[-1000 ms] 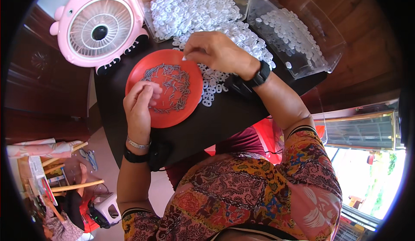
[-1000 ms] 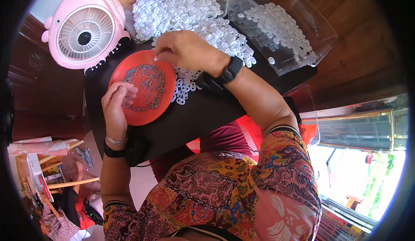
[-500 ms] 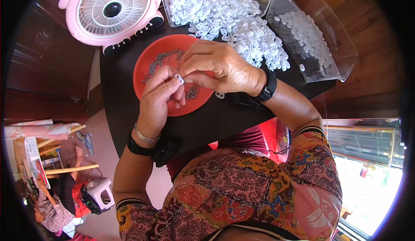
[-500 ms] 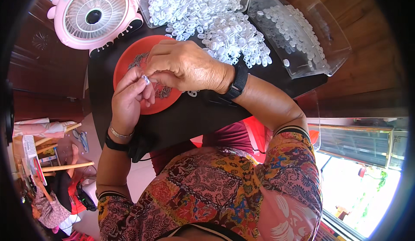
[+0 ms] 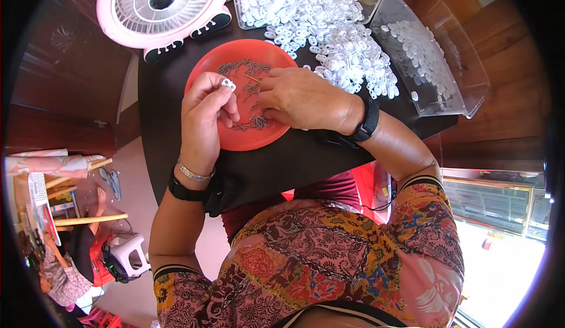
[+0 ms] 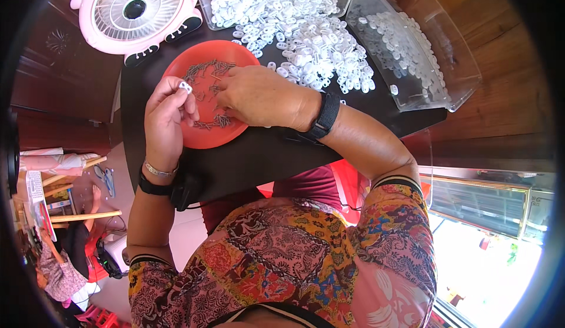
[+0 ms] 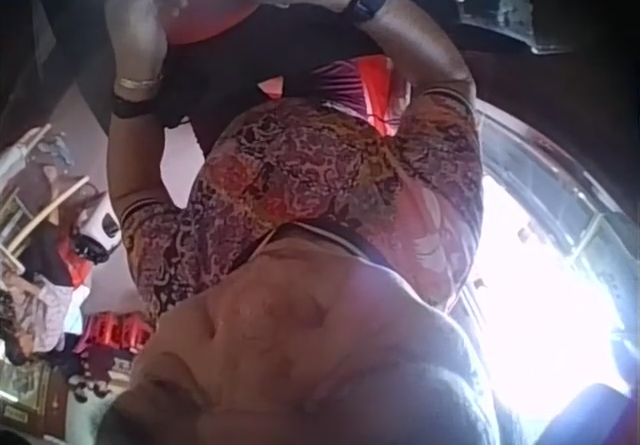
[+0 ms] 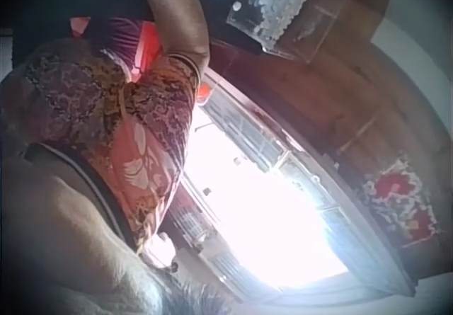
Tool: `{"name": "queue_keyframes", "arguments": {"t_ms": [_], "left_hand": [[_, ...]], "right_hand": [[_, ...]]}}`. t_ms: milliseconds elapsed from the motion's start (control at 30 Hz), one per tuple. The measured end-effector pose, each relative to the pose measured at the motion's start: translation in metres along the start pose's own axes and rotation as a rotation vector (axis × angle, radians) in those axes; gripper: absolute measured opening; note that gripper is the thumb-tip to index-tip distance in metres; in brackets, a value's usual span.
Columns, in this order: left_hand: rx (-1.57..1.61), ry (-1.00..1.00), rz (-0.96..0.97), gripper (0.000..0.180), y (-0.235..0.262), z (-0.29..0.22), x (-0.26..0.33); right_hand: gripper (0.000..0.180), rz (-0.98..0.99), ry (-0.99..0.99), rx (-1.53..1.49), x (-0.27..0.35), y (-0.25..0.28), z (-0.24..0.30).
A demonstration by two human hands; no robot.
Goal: Inserting small metal wire loops into white plastic rings to assemble components.
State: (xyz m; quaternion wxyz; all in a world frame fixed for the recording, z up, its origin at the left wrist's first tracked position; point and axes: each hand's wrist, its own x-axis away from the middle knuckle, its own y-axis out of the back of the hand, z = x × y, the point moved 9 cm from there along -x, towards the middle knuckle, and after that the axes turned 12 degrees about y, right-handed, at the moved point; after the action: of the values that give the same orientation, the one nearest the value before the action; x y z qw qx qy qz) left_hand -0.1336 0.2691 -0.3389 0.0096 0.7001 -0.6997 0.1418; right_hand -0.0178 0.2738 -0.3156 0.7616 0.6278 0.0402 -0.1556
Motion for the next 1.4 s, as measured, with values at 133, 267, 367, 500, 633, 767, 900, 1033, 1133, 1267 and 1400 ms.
{"name": "queue_keyframes", "arguments": {"t_ms": [133,267,367,500,633,767,900,1033,1133,1267,1400], "left_hand": [[-0.003,0.009,0.044,0.008,-0.003,0.002,0.000],[-0.010,0.025,0.040,0.007,-0.003,0.004,-0.001],[-0.004,0.054,0.045,0.008,-0.003,0.006,-0.002],[0.021,0.032,0.032,0.009,0.000,0.005,-0.002],[0.021,0.045,0.023,0.009,-0.001,0.006,-0.002],[0.030,0.039,0.015,0.011,-0.001,0.005,-0.001],[0.070,0.011,0.041,0.012,0.000,0.003,-0.001],[0.045,0.012,0.072,0.012,-0.004,0.005,0.000],[0.028,0.031,0.103,0.013,-0.006,0.004,0.002],[-0.113,0.001,0.152,0.013,-0.016,0.002,0.004],[-0.151,-0.064,0.171,0.014,-0.022,0.000,0.006]], "right_hand": [[0.016,0.003,0.018,0.027,-0.001,-0.001,0.002],[0.013,-0.095,-0.004,-0.041,0.001,0.001,-0.005],[0.013,-0.158,-0.023,-0.091,0.004,0.009,-0.009],[0.015,-0.015,-0.009,-0.050,0.003,0.008,-0.002],[0.015,0.037,-0.040,0.035,0.000,0.000,-0.002],[0.012,-0.060,-0.034,-0.026,0.001,0.003,-0.007],[0.012,-0.187,-0.117,-0.146,0.004,0.012,-0.015],[0.017,-0.239,-0.185,-0.224,0.005,0.013,-0.023],[0.017,-0.258,-0.229,-0.282,0.006,0.015,-0.025],[0.016,-0.382,-0.325,-0.571,0.011,0.015,-0.035],[0.013,-0.380,-0.323,-0.689,0.011,0.008,-0.037]]}}
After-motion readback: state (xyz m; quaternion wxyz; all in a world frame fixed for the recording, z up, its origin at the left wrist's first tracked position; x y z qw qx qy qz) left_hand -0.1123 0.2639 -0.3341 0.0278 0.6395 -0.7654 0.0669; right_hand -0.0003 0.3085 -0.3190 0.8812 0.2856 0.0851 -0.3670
